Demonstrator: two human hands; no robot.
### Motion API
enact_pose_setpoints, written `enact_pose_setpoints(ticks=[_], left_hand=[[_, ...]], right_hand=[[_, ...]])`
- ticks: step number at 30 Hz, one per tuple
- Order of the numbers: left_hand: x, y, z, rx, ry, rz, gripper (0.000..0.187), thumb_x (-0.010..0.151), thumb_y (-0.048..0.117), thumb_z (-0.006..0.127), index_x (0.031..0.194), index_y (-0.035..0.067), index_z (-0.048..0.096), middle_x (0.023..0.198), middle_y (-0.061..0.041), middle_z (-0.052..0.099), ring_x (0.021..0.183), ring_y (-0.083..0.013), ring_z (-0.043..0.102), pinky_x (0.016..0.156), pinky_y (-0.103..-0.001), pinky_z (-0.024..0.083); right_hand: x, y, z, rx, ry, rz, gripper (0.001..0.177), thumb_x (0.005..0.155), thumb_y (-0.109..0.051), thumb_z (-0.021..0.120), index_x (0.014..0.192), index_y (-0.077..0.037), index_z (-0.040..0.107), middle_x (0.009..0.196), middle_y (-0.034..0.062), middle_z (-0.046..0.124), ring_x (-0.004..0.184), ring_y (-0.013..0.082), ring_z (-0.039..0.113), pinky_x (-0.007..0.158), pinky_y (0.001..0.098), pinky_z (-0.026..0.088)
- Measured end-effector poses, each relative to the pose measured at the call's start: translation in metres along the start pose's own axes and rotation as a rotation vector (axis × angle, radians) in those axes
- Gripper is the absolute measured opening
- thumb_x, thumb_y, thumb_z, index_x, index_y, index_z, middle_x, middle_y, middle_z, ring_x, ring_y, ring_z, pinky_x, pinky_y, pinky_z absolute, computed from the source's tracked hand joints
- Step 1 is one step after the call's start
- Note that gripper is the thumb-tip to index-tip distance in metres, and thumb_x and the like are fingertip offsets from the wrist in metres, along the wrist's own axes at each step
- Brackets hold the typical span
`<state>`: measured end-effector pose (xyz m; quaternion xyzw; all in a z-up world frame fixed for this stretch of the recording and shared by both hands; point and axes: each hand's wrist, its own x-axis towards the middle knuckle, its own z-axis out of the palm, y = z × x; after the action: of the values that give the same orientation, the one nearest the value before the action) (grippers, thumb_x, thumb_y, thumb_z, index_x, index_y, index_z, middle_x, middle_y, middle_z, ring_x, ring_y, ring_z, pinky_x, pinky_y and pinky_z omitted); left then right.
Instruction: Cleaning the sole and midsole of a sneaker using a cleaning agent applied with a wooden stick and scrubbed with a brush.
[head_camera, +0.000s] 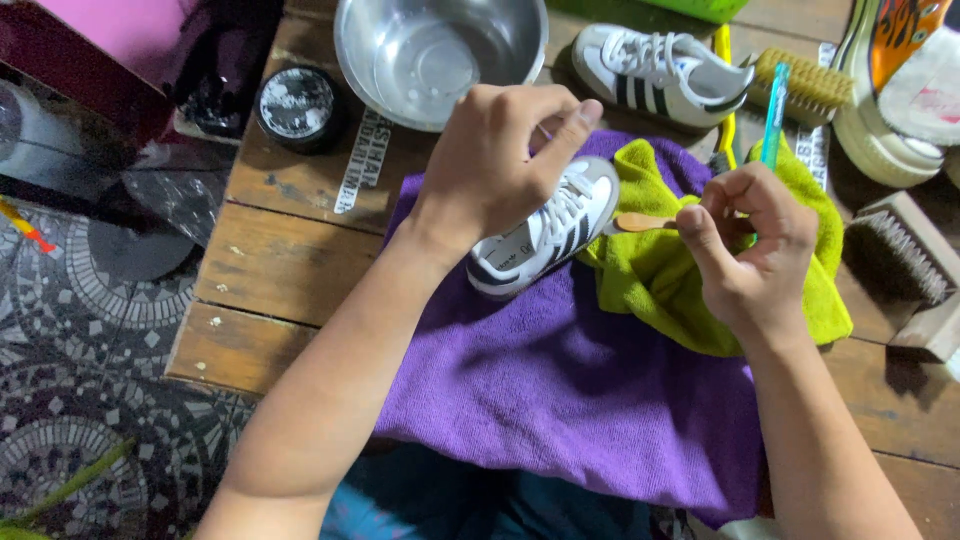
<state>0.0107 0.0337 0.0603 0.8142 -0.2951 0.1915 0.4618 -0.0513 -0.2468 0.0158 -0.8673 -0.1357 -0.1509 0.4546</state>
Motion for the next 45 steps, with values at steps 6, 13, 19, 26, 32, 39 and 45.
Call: enact_pose_setpoints(ticks=[6, 13, 19, 26, 32, 39, 45], left_hand=[[-0.029, 0.065, -0.037, 0.287, -0.017, -0.193, 0.049, 0.112, 0.032, 0.069, 0.066, 0.014, 0.068, 0.056, 0.001, 0.065, 0.045, -0.0149, 0.061, 0.044, -0.033, 0.046], [-0.074, 0.091, -0.009, 0.583, -0.212, -0.646, 0.055, 0.106, 0.068, 0.060, 0.099, 0.021, 0.088, 0.086, -0.010, 0.083, 0.089, -0.0370, 0.073, 0.066, -0.054, 0.053], [-0.084, 0.072, 0.012, 0.595, 0.084, -0.403, 0.026, 0.087, 0.044, 0.095, 0.090, 0.019, 0.088, 0.075, -0.007, 0.076, 0.102, -0.0293, 0.066, 0.088, -0.054, 0.035], [-0.095, 0.082, -0.028, 0.317, 0.068, -0.245, 0.013, 0.085, 0.023, 0.086, 0.086, 0.013, 0.078, 0.110, -0.005, 0.086, 0.127, -0.0226, 0.073, 0.123, -0.076, 0.021], [-0.108, 0.072, -0.050, -0.016, -0.070, -0.211, 0.017, 0.079, 0.018, 0.092, 0.085, 0.013, 0.077, 0.134, -0.013, 0.082, 0.129, -0.0262, 0.077, 0.128, -0.087, -0.001], [-0.116, 0.071, -0.043, -0.019, -0.100, -0.211, 0.028, 0.079, 0.039, 0.081, 0.078, 0.011, 0.080, 0.110, -0.014, 0.085, 0.117, -0.0265, 0.077, 0.125, -0.090, -0.007], [-0.109, 0.085, -0.012, 0.393, 0.103, -0.265, 0.032, 0.096, 0.025, 0.070, 0.067, 0.011, 0.073, 0.068, 0.001, 0.075, 0.103, -0.0313, 0.071, 0.114, -0.103, 0.003]], right_hand=[[0.001, 0.010, -0.001, 0.021, 0.047, -0.007, 0.041, 0.120, -0.042, 0.071, 0.102, -0.008, 0.057, 0.087, 0.0010, 0.052, 0.077, 0.0095, 0.041, 0.069, 0.0264, 0.032], [-0.004, 0.007, 0.001, 0.008, 0.069, -0.002, 0.038, 0.121, -0.033, 0.077, 0.103, -0.006, 0.057, 0.089, 0.0023, 0.053, 0.080, 0.0104, 0.044, 0.071, 0.0268, 0.037], [-0.001, 0.005, -0.002, -0.004, 0.067, -0.073, 0.033, 0.120, -0.025, 0.083, 0.099, -0.003, 0.069, 0.088, 0.0041, 0.064, 0.079, 0.0108, 0.052, 0.075, 0.0264, 0.044], [0.000, 0.023, -0.009, 0.039, 0.183, -0.033, 0.027, 0.130, -0.018, 0.076, 0.112, -0.001, 0.068, 0.099, 0.0080, 0.066, 0.087, 0.0130, 0.056, 0.079, 0.0281, 0.044], [0.008, 0.038, -0.008, 0.115, 0.227, 0.053, 0.010, 0.133, -0.010, 0.068, 0.127, -0.003, 0.065, 0.108, 0.0066, 0.066, 0.095, 0.0123, 0.062, 0.086, 0.0256, 0.050], [0.014, 0.010, 0.011, 0.131, 0.190, -0.065, 0.021, 0.122, 0.020, 0.060, 0.141, 0.013, 0.064, 0.128, 0.0245, 0.069, 0.120, 0.0266, 0.071, 0.113, 0.0332, 0.059], [0.091, -0.078, 0.020, -0.275, -0.165, -0.433, 0.013, 0.123, 0.000, 0.073, 0.128, 0.006, 0.084, 0.116, 0.0191, 0.083, 0.090, 0.0287, 0.073, 0.073, 0.0405, 0.055]])
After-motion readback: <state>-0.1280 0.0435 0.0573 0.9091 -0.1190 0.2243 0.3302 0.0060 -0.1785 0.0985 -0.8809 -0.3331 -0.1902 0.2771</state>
